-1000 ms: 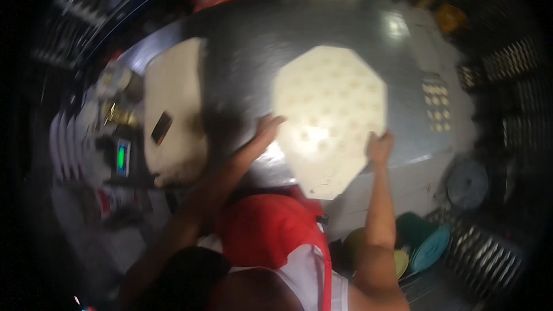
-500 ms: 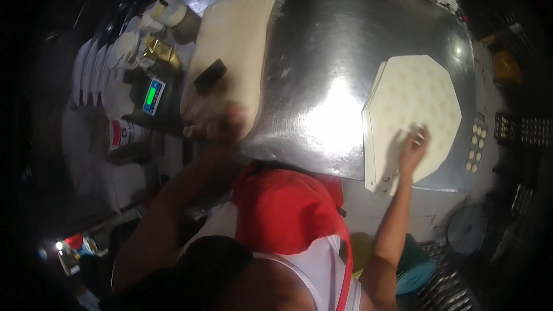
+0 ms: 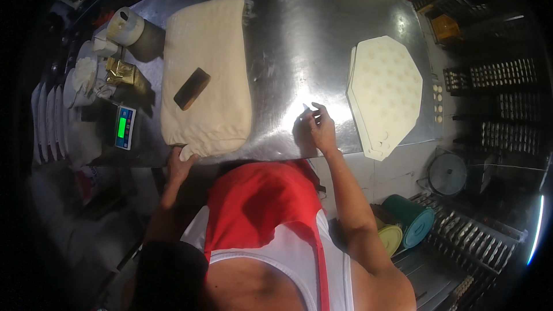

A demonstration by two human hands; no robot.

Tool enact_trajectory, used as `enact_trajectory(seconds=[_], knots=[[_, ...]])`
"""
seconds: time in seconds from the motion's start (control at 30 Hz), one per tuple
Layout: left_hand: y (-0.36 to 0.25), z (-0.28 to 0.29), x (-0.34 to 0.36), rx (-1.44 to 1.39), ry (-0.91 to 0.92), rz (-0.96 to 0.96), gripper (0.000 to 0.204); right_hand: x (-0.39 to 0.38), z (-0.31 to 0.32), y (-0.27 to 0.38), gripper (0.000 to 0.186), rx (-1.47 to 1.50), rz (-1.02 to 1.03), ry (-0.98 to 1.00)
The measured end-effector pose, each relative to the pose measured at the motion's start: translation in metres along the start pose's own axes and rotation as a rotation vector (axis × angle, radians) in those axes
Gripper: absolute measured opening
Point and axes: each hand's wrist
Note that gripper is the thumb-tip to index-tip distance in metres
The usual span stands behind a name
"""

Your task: The person prepares dough by hand on a metal workspace, cutting portions with a scraper, rolling them into shapes, and placing them onto a template for further processing.

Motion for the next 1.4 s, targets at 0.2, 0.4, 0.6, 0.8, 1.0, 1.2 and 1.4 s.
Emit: enact_trajectory(seconds=[0.2, 0.4, 0.6, 0.8, 1.0, 1.2, 1.4], knots=[[0.018, -0.013, 0.009, 0.295, -0.145, -0.387, 0.055, -0.014, -0.014, 0.031, 0.027, -0.007, -0.063, 0.165], [-0.094, 0.003, -0.019, 0.086, 0.247, -0.566, 0.039, -0.020, -0.035, 0.097, 0.055, 0.099, 0.017, 0.616], [-0.252, 0.035, -0.030, -0.686, 0.787, -0.428, 0.042, 0.007, -0.040, 0.132, 0.077, 0.674, -0.211, 0.983], [-0.322, 0.006, 0.009, -0.050, 0.396, -0.472, 0.047, 0.083, 0.032, 0.115, 0.060, 0.172, 0.043, 0.807], [-0.394, -0.036, 0.054, 0.123, 0.292, -0.718, 0.058, 0.176, 0.083, 0.137, 0.034, -0.222, 0.285, 0.654], [-0.390, -0.143, 0.127, 0.361, -0.201, -0.838, 0.059, 0.225, 0.037, 0.069, 0.063, -0.617, 0.475, 0.412], [-0.413, -0.220, 0.161, 0.434, -0.191, -0.696, 0.068, 0.268, -0.024, -0.003, 0.073, -0.671, 0.462, 0.236]])
Point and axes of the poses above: each hand's wrist, its own x-axis towards the middle knuckle, its own z-axis out of the back of the hand, y = z × x, and after that the axes turned 6 degrees about x, right-handed
